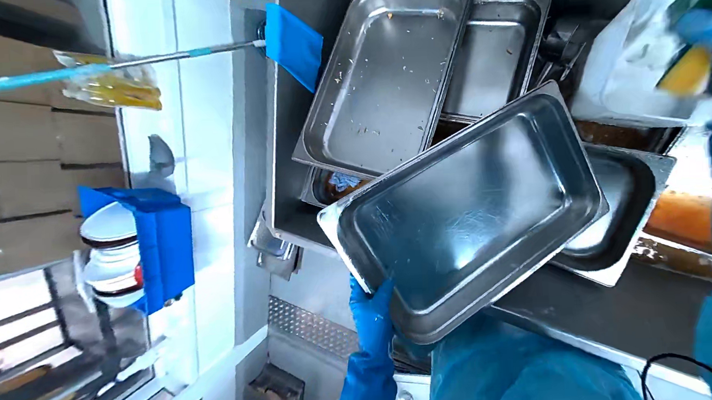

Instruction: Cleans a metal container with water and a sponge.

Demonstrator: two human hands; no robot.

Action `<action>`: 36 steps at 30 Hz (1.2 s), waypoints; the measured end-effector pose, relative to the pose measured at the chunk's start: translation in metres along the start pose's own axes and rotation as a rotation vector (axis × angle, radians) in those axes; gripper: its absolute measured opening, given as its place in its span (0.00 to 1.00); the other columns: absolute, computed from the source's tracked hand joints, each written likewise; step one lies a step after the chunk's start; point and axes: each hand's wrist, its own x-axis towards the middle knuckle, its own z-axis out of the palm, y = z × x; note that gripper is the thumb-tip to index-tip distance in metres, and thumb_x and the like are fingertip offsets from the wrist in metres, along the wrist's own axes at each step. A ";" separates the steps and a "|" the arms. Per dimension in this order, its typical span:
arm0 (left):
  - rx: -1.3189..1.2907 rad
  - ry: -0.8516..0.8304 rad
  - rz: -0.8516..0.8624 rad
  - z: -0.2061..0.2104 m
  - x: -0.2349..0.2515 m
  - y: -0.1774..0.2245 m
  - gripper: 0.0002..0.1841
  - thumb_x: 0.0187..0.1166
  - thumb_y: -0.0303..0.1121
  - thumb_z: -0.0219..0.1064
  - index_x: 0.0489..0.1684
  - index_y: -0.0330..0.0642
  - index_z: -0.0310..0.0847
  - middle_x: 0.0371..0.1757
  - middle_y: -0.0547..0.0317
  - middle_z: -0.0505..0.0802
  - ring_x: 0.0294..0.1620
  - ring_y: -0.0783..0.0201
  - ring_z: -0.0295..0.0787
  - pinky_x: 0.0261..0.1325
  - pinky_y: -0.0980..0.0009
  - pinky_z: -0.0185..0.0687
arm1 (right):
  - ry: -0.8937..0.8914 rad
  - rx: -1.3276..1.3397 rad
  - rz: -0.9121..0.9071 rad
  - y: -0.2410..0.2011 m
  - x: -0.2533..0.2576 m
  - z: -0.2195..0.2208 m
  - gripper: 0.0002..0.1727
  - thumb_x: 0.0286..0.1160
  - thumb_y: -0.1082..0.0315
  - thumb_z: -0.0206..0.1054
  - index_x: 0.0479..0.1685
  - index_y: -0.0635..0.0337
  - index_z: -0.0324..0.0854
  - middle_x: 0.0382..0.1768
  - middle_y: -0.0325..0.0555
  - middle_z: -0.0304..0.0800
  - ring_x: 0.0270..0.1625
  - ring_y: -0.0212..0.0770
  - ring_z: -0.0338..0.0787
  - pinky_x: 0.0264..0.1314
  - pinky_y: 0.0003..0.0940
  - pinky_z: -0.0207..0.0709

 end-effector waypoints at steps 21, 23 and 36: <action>-0.032 -0.018 0.194 0.006 0.007 -0.010 0.22 0.87 0.32 0.62 0.78 0.34 0.74 0.61 0.49 0.92 0.57 0.69 0.90 0.64 0.67 0.88 | -0.291 -0.373 0.198 -0.079 -0.212 0.239 0.28 0.76 0.48 0.69 0.68 0.56 0.85 0.73 0.58 0.83 0.77 0.60 0.79 0.79 0.63 0.72; -0.037 -0.025 0.180 0.007 0.007 -0.012 0.21 0.88 0.33 0.62 0.77 0.36 0.75 0.59 0.50 0.92 0.56 0.68 0.91 0.62 0.64 0.88 | -0.103 -0.433 0.379 -0.062 -0.153 0.236 0.33 0.76 0.45 0.67 0.75 0.57 0.79 0.75 0.63 0.79 0.80 0.64 0.76 0.80 0.65 0.70; -0.291 0.018 0.130 0.018 0.013 -0.010 0.25 0.92 0.40 0.57 0.86 0.45 0.66 0.70 0.50 0.87 0.66 0.61 0.88 0.68 0.56 0.87 | -1.045 -0.384 0.028 -0.177 -0.321 0.212 0.22 0.77 0.47 0.68 0.58 0.51 0.91 0.66 0.51 0.89 0.74 0.54 0.82 0.79 0.59 0.71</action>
